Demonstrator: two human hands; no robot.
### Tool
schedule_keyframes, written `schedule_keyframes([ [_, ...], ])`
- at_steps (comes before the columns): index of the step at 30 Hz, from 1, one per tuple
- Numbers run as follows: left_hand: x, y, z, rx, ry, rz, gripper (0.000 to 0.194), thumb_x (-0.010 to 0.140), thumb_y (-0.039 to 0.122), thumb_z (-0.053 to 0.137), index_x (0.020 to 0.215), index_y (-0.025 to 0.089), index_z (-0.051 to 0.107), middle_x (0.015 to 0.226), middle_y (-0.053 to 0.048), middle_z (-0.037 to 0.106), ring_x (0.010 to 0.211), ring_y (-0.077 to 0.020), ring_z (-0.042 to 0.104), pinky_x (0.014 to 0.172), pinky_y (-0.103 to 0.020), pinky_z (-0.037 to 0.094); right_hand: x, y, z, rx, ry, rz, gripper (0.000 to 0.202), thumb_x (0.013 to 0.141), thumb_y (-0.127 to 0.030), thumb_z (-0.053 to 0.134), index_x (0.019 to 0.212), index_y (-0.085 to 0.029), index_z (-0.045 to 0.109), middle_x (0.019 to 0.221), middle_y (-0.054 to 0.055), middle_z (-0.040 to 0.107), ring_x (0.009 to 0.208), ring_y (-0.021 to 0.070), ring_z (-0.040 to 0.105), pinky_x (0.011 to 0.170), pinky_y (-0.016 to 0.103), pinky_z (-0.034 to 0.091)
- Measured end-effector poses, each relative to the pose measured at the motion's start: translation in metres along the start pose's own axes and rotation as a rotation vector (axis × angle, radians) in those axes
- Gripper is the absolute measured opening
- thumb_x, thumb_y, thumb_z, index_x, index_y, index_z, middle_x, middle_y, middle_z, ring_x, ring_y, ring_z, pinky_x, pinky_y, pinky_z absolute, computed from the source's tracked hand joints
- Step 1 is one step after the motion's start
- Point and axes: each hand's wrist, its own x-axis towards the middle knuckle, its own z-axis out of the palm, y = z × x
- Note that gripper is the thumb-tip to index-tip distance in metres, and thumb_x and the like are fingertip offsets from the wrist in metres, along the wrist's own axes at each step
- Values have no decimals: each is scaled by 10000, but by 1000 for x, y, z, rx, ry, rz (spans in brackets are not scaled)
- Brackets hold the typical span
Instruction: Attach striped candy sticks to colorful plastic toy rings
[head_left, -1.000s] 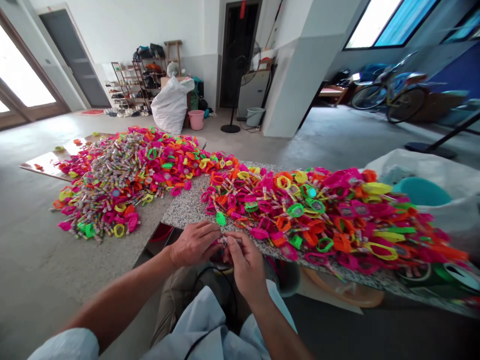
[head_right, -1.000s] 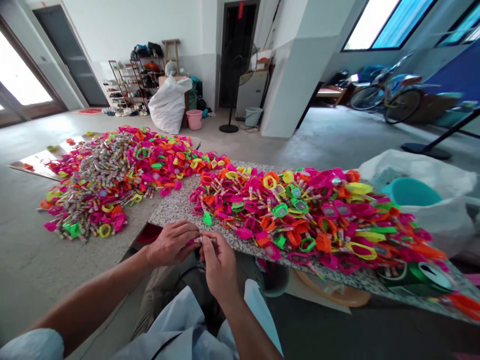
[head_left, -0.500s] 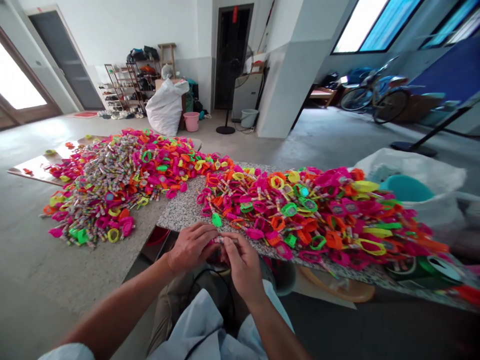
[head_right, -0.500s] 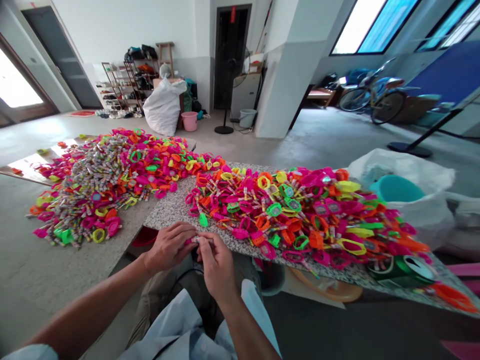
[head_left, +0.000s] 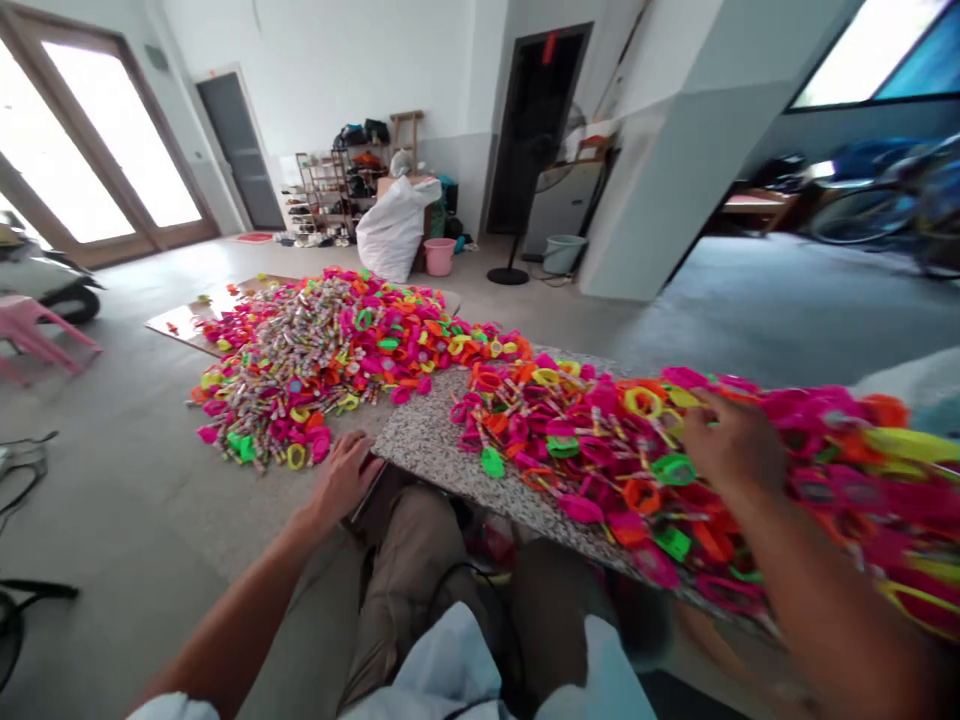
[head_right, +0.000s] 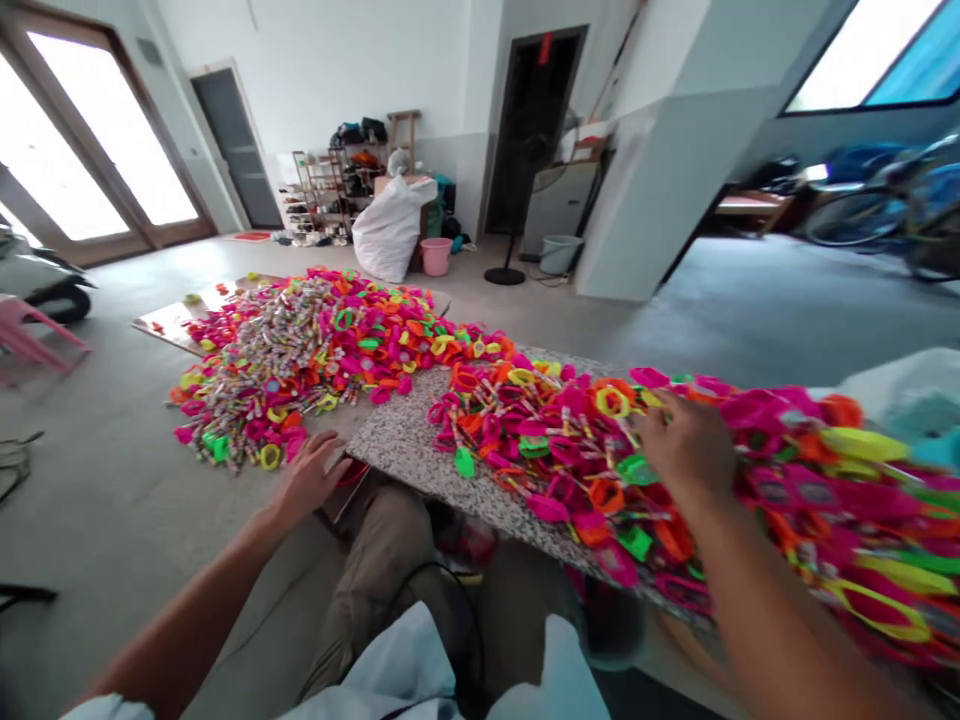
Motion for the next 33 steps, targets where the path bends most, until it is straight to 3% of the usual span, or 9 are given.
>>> schedule_keyframes([
  [4,0,-47,-13,182,-4,-317,373,1005,374,582,1316,182,655,1329,-167,636,1258,-320,613,1085,-464,502,16,11,11,-137,-97,-9,110,795,-215,635,816,-233,742,866,199,691,945,395,656,834,524,494],
  [8,2,-77,-15,206,-35,-474,435,961,462,641,1247,137,680,1251,-216,652,1191,-377,624,1008,-490,493,-6,-35,33,-111,41,-218,250,897,-268,512,865,-197,749,925,240,708,951,389,653,878,522,507],
  [11,6,-91,-14,68,-31,-516,374,942,484,664,1146,174,707,1195,-162,692,1162,-324,626,1007,-419,466,-48,-103,66,60,-28,-405,289,916,-321,512,933,-166,756,1012,199,734,1005,329,671,978,453,540],
  [15,4,-111,-21,-277,114,-642,463,866,501,728,1176,158,687,1013,-84,707,944,-228,633,847,-318,474,-121,-215,117,442,-400,-482,290,978,-298,499,1036,-169,752,1150,167,705,1130,294,656,1059,453,526],
  [19,-14,-127,-31,-491,154,-665,653,821,670,675,1171,119,666,819,-12,649,698,-148,562,643,-252,437,-183,-325,156,716,-786,-400,273,933,-187,528,1107,-161,736,1214,169,667,1175,298,619,1115,475,470],
  [22,-31,-129,-35,-576,192,-655,688,743,687,731,1138,128,676,814,-7,654,666,-136,543,607,-244,428,-217,-395,176,813,-909,-385,361,923,-203,607,1274,-161,680,1223,137,674,1050,240,654,1053,402,504],
  [25,-44,-126,-36,-618,206,-629,572,735,581,779,1109,156,692,851,-14,690,697,-145,586,648,-253,464,-244,-445,187,885,-981,-364,395,963,-238,610,1352,-177,629,1207,121,700,1006,224,670,975,354,526],
  [29,-57,-125,-35,-682,212,-630,506,771,514,765,1130,168,672,871,-15,703,718,-148,621,695,-266,489,-264,-469,187,920,-1042,-320,262,967,-151,532,1166,-181,700,1107,133,744,1037,269,682,955,373,506],
  [33,-65,-121,-39,-800,252,-667,561,757,506,807,1163,155,642,928,-27,702,743,-137,625,695,-259,495,-264,-456,170,938,-1093,-228,265,996,-209,479,1146,-192,697,989,100,763,850,235,719,804,343,534],
])
